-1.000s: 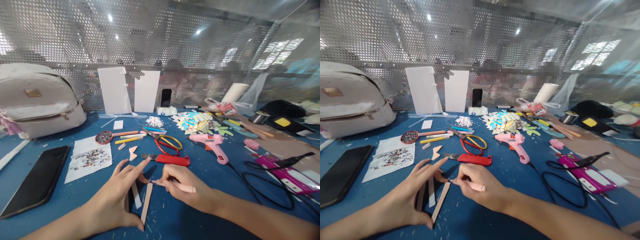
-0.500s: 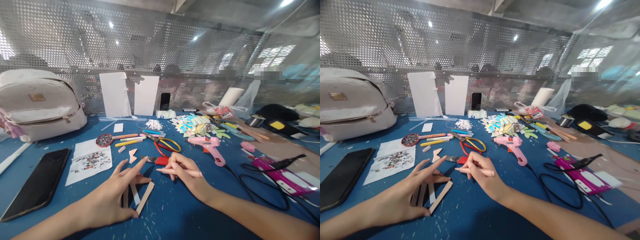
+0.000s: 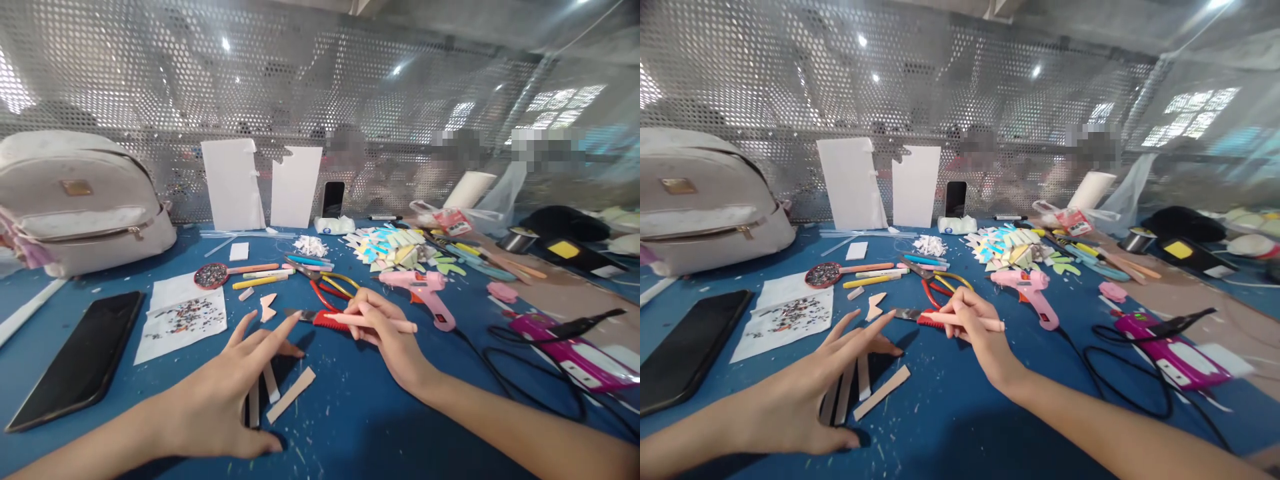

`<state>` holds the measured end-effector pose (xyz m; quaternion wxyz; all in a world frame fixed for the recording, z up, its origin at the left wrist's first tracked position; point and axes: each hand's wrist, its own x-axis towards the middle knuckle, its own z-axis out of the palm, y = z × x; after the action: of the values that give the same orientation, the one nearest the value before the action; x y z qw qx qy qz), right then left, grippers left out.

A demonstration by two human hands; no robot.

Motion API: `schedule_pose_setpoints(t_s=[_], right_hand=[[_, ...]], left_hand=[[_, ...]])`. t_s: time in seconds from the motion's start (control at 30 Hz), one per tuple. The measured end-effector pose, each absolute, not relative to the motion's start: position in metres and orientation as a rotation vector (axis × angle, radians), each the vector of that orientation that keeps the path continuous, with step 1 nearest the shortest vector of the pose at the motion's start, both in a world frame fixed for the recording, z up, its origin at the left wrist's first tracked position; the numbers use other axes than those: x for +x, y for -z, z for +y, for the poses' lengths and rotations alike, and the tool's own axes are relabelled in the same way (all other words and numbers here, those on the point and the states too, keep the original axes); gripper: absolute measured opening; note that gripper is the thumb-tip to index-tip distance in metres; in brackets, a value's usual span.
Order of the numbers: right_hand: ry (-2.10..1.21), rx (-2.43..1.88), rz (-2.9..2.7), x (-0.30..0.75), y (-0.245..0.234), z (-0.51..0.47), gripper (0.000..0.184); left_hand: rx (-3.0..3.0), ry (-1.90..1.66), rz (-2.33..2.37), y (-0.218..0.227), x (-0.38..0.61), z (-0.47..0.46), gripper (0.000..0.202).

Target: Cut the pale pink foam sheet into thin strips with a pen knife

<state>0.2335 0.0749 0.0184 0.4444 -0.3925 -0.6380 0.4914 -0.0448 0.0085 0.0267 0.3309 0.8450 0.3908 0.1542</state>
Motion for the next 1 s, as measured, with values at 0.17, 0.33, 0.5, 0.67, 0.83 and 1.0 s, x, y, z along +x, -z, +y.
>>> schedule_pose_setpoints(t_s=[0.17,0.33,0.5,0.67,0.83,1.0], right_hand=[[-1.249,-0.958,-1.553,0.233,-0.020,0.075,0.037],[-1.265,-0.932,-1.550,0.232,-0.021,0.075,0.037],[-1.291,-0.904,-1.573,0.233,-0.019,0.076,0.038],[-1.391,-0.824,-1.646,0.234,-0.018,0.074,0.046],[-1.614,-0.746,-1.809,0.233,-0.019,0.066,0.053],[-1.805,-0.678,-2.011,0.229,-0.021,0.054,0.037]], left_hand=[[2.225,-0.440,1.078,-0.023,-0.042,0.008,0.137],[2.232,-0.462,1.022,-0.020,-0.041,0.007,0.127],[2.220,-0.491,0.949,-0.017,-0.043,0.009,0.113],[2.197,-0.480,0.899,-0.019,-0.044,0.012,0.104],[2.216,-0.478,0.914,-0.026,-0.047,0.012,0.108],[2.243,-0.491,0.925,-0.027,-0.048,0.012,0.109]])
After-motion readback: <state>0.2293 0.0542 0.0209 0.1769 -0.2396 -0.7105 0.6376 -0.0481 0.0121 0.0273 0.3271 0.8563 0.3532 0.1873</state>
